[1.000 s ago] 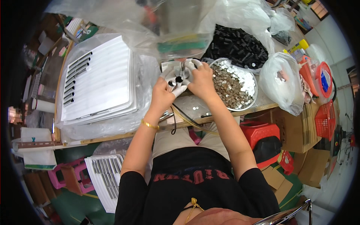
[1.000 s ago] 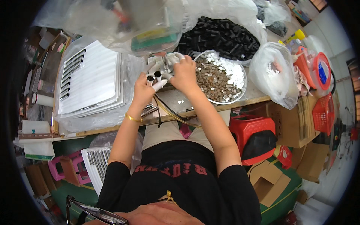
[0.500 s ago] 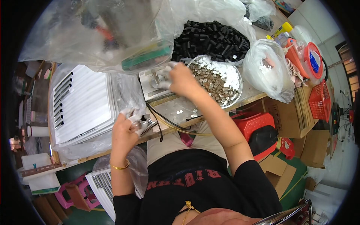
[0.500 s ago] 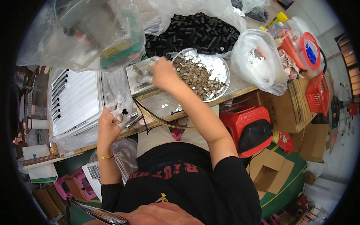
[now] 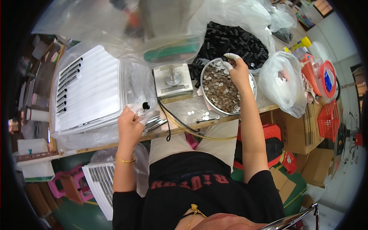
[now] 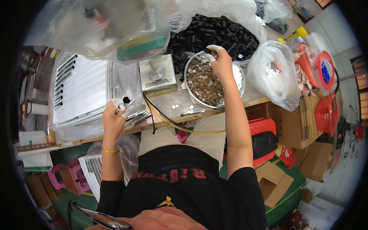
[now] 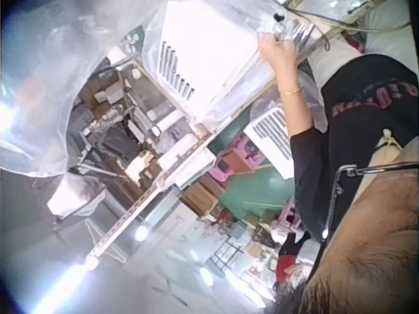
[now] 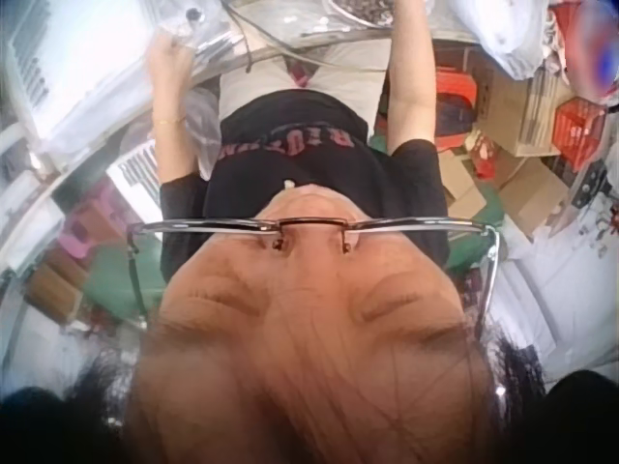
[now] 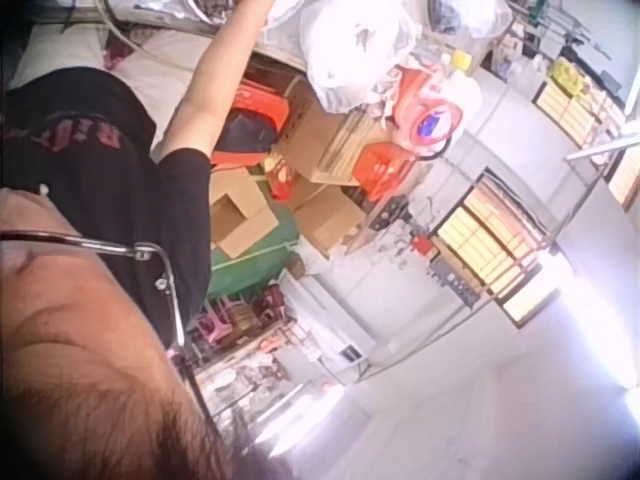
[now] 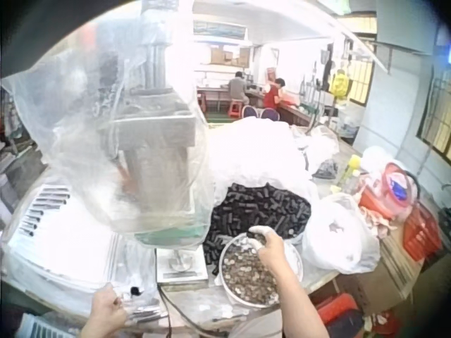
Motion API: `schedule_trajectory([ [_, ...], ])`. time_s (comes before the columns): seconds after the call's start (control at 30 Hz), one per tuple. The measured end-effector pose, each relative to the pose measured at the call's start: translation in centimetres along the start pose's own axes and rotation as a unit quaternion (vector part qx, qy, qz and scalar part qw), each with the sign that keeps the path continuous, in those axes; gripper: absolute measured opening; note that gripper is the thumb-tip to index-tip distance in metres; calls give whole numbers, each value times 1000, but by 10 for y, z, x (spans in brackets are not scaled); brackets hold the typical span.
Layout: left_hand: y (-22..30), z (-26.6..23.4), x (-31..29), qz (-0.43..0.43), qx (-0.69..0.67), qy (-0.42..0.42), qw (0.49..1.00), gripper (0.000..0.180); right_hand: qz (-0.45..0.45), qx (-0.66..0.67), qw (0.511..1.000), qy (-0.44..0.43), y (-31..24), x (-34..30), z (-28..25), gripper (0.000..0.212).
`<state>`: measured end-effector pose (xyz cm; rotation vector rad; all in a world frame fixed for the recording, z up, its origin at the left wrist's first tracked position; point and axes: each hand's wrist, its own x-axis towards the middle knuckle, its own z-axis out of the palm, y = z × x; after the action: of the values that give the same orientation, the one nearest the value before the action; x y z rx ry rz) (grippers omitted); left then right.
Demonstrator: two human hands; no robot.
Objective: Manually assemble small metal hardware components using a hand-operated press and placing them into a tray.
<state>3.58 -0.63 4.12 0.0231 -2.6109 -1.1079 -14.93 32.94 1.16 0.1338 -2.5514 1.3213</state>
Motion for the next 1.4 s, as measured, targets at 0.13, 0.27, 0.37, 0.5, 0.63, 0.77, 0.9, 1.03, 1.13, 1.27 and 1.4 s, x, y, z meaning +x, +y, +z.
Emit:
schedule_trajectory([
  [0.13,4,31,-1,-108,-177,12,978,28,-3,254,966,-48,-28,-26,19,28],
  [0.27,1,54,-1,-140,-293,-24,946,32,2,319,942,-100,-67,-40,40,32],
  [0.37,22,61,0,-157,-356,-52,920,27,-18,254,961,-106,-96,-36,57,29],
  [0.5,19,61,-5,-221,-330,-79,914,25,-22,245,960,-136,-103,-27,79,30],
  [0.63,20,54,-9,-233,-422,-66,874,29,-151,11,982,-109,-100,-29,93,30],
  [0.77,12,56,-10,-246,-402,-92,877,27,-78,92,984,-131,-99,-41,66,28],
  [0.9,18,55,-11,-233,-424,-46,874,13,-18,22,1000,-12,-45,-30,1,22],
  [1.03,1,59,-12,-245,-418,-46,873,11,-17,-191,981,-39,9,-32,-48,21],
  [1.13,7,64,-11,-239,-425,-78,870,21,-105,-266,956,-58,26,-36,-46,21],
  [1.27,24,71,-10,-224,-432,-92,869,25,-159,-356,920,-49,31,-36,-40,24],
  [1.4,17,73,-11,-231,-422,-89,872,25,-189,-361,911,-59,33,-35,-40,24],
])
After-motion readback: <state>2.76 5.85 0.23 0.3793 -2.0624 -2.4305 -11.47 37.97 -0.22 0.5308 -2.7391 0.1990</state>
